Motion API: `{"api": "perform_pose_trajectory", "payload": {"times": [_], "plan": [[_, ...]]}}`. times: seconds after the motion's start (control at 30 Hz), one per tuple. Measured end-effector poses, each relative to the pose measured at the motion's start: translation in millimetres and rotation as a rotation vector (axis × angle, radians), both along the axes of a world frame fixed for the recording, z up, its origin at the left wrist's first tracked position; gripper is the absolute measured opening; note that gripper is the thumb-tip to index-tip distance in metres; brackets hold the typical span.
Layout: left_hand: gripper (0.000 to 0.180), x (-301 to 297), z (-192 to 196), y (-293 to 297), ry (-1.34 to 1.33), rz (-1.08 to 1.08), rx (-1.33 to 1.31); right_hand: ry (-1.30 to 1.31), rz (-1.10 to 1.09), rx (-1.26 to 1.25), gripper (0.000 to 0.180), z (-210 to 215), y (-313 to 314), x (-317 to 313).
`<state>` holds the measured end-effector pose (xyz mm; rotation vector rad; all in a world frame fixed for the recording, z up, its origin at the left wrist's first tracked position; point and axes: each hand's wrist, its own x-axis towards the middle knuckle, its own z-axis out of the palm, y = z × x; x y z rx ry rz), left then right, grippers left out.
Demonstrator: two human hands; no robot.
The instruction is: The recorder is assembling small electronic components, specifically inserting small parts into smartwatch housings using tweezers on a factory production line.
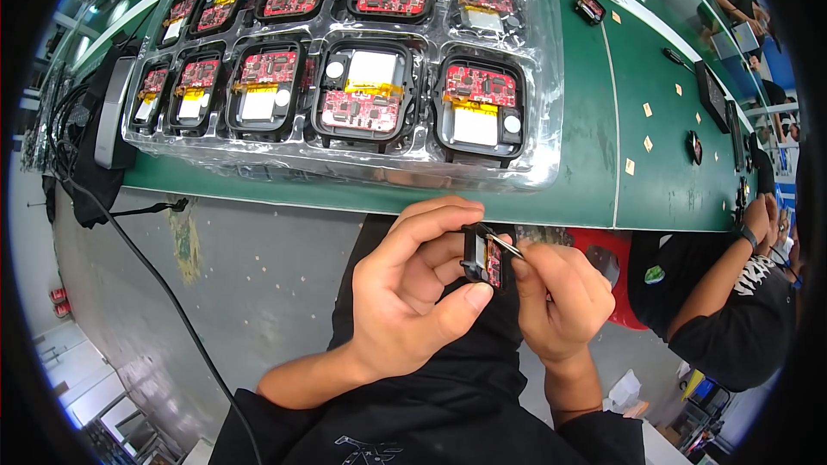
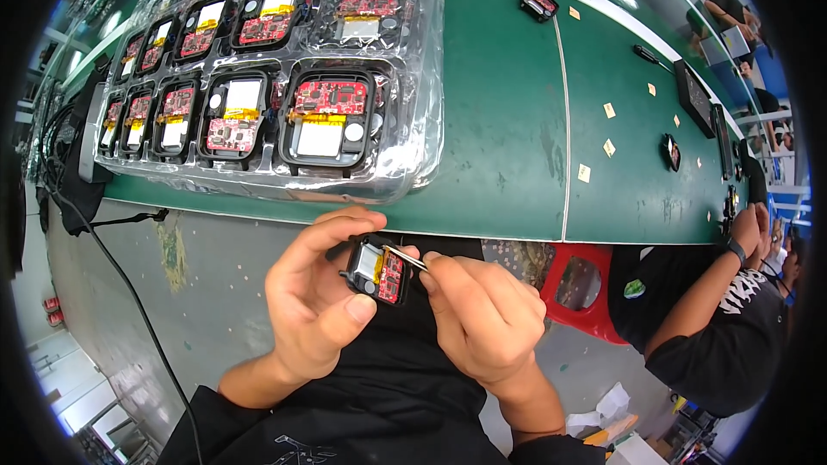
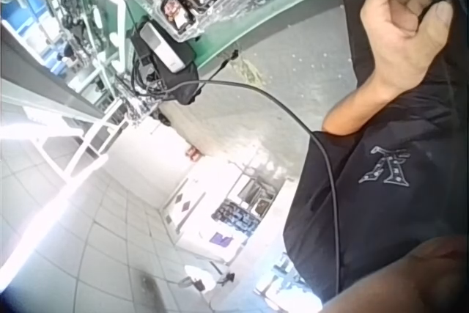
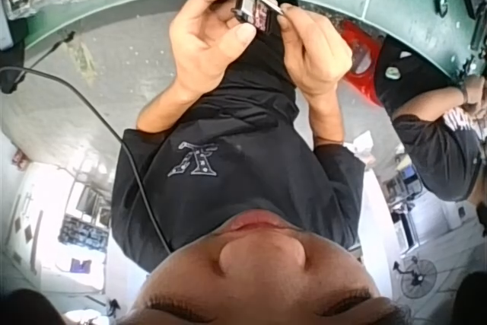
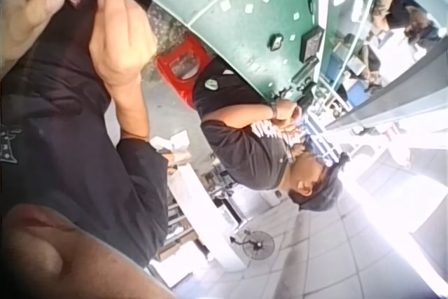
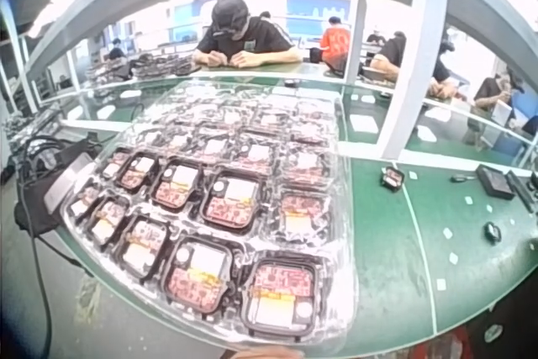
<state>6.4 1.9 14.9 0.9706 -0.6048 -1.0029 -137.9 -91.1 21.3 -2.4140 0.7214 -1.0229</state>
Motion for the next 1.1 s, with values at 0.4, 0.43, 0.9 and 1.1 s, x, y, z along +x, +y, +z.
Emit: {"api": "perform_pose_trajectory", "payload": {"times": [0.4,0.43,0.9,1.1], "plan": [[0.057,-1,9,7,0.074,0.033,-0.090,-0.036,0.055,0.101,0.017,8,-11,-7],[0.056,3,12,10,0.097,-0.022,-0.122,-0.067,-0.037,0.152,0.012,5,-12,-15],[0.013,63,105,-36,-0.408,-0.122,-0.204,0.458,-0.506,-0.011,0.036,19,-123,5],[0.016,90,127,-92,-0.752,0.044,-0.229,0.614,-0.371,0.048,0.056,41,-165,35]]}}
